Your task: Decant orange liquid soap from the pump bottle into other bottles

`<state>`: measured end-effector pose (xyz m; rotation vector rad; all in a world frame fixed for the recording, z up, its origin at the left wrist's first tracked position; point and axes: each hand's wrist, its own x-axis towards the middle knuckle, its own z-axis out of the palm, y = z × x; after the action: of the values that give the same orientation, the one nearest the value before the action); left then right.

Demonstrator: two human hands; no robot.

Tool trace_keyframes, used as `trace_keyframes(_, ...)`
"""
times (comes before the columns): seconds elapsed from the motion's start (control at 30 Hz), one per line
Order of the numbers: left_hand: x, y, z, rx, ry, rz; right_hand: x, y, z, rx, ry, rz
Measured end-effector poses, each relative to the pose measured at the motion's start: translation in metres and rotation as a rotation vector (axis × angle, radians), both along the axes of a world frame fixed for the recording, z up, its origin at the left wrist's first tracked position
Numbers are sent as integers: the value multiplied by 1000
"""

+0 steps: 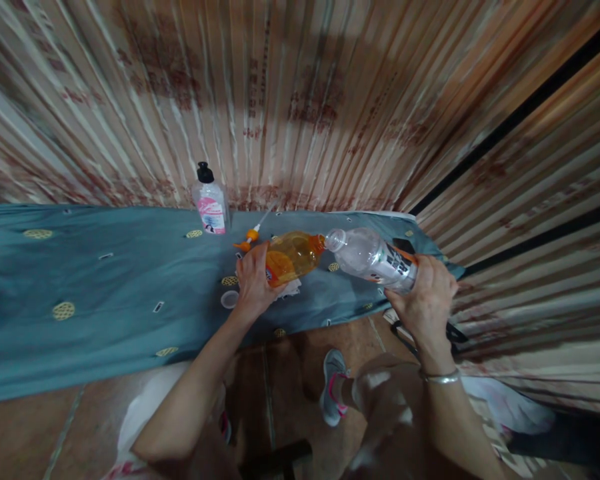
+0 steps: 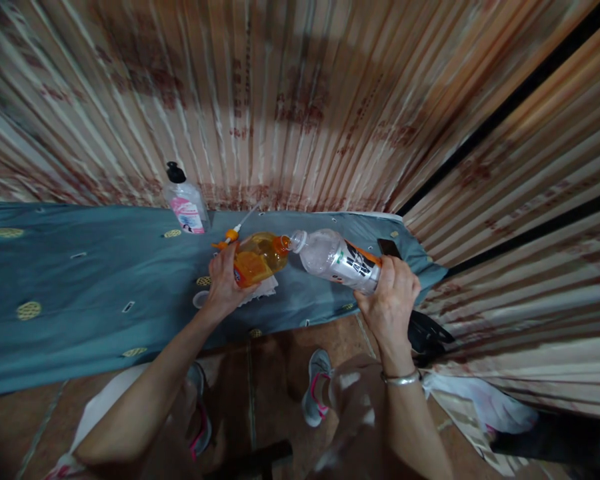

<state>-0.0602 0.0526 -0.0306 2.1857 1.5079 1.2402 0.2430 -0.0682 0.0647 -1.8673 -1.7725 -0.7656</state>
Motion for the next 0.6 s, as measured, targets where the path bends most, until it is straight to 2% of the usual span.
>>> trace_keyframes(0.6,-7,-2,4,-31,8,-77,-1,2,1,3,14,-28)
